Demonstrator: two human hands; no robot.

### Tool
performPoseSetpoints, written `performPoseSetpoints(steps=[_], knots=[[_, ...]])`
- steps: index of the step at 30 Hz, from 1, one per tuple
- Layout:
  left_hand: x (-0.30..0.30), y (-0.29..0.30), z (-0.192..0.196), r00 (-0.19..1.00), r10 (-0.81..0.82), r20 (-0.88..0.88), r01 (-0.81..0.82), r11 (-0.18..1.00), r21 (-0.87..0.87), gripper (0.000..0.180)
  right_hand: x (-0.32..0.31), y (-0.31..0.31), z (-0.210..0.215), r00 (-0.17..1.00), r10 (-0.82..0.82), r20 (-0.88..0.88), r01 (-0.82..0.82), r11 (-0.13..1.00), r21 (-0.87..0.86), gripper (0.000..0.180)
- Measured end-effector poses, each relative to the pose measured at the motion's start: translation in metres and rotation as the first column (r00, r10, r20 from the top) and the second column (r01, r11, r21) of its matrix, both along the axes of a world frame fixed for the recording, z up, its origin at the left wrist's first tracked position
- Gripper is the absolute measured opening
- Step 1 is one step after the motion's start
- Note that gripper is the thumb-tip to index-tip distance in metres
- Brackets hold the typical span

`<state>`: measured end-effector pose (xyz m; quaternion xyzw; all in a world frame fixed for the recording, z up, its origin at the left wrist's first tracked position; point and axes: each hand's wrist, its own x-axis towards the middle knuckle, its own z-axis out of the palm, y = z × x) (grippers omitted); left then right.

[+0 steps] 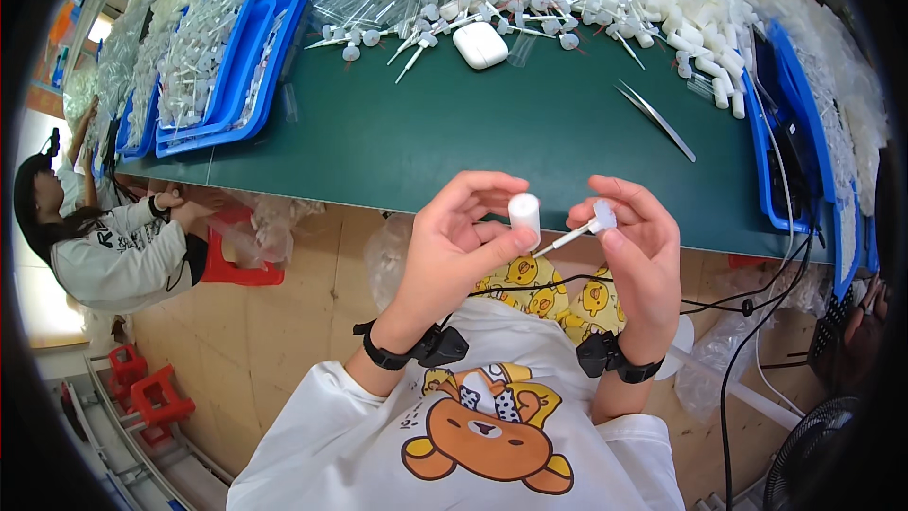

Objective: Assembling small white and clear plastic components at a factory workbench using hands and tweezers.

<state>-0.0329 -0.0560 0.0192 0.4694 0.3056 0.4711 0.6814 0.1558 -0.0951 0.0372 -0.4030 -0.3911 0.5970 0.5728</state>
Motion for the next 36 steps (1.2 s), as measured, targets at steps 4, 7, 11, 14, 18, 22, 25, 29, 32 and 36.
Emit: performPoseSetpoints(steps=[4, 7, 11, 14, 18, 22, 25, 29, 32, 36], knots=[[0.0, -0.004, 0.008, 1.0, -0.004, 0.007, 0.004, 1.0, -0.009, 0.041, 0.005, -0.008, -0.012, 0.994, 0.018, -0.105, -0.008, 0.996, 0.092, 0.037], [-0.001, -0.005, 0.008, 0.999, -0.03, -0.028, 0.032, 0.997, 0.074, 0.04, 0.004, -0.01, -0.015, 0.984, 0.04, -0.174, -0.02, 0.993, 0.12, 0.036], [-0.001, -0.01, 0.009, 0.996, -0.059, -0.069, 0.068, 0.989, 0.134, 0.04, 0.0, -0.014, -0.015, 0.996, 0.013, -0.088, -0.001, 0.99, 0.139, 0.034], [0.002, -0.014, 0.012, 0.997, -0.072, -0.028, 0.075, 0.99, 0.116, 0.032, -0.002, -0.015, -0.016, 0.997, 0.018, -0.071, -0.005, 0.983, 0.183, 0.033], [0.005, -0.017, 0.021, 0.991, -0.084, 0.1, 0.095, 0.99, -0.107, 0.021, -0.003, -0.02, -0.01, 0.996, -0.002, -0.089, 0.014, 0.99, 0.138, 0.037], [0.005, -0.014, 0.009, 0.995, -0.078, 0.06, 0.072, 0.993, 0.094, 0.019, -0.001, -0.021, -0.008, 0.98, 0.08, -0.18, -0.054, 0.988, 0.142, 0.041], [0.004, -0.014, 0.006, 0.997, -0.058, 0.049, 0.05, 0.988, 0.145, 0.021, 0.0, -0.024, -0.006, 0.978, 0.089, -0.188, -0.064, 0.989, 0.134, 0.043], [0.0, -0.014, 0.008, 0.991, -0.082, 0.106, 0.085, 0.996, -0.028, 0.027, -0.006, -0.026, -0.001, 0.989, -0.003, -0.146, 0.021, 0.993, 0.117, 0.04], [0.002, -0.015, 0.019, 0.972, -0.083, 0.222, 0.13, 0.969, -0.208, 0.031, -0.006, -0.033, -0.004, 0.999, -0.026, -0.019, 0.028, 0.994, 0.102, 0.037], [0.0, -0.016, 0.015, 0.965, -0.17, 0.199, 0.213, 0.952, -0.218, 0.034, -0.014, -0.027, -0.015, 0.959, -0.185, 0.216, 0.089, 0.915, 0.392, 0.035]])
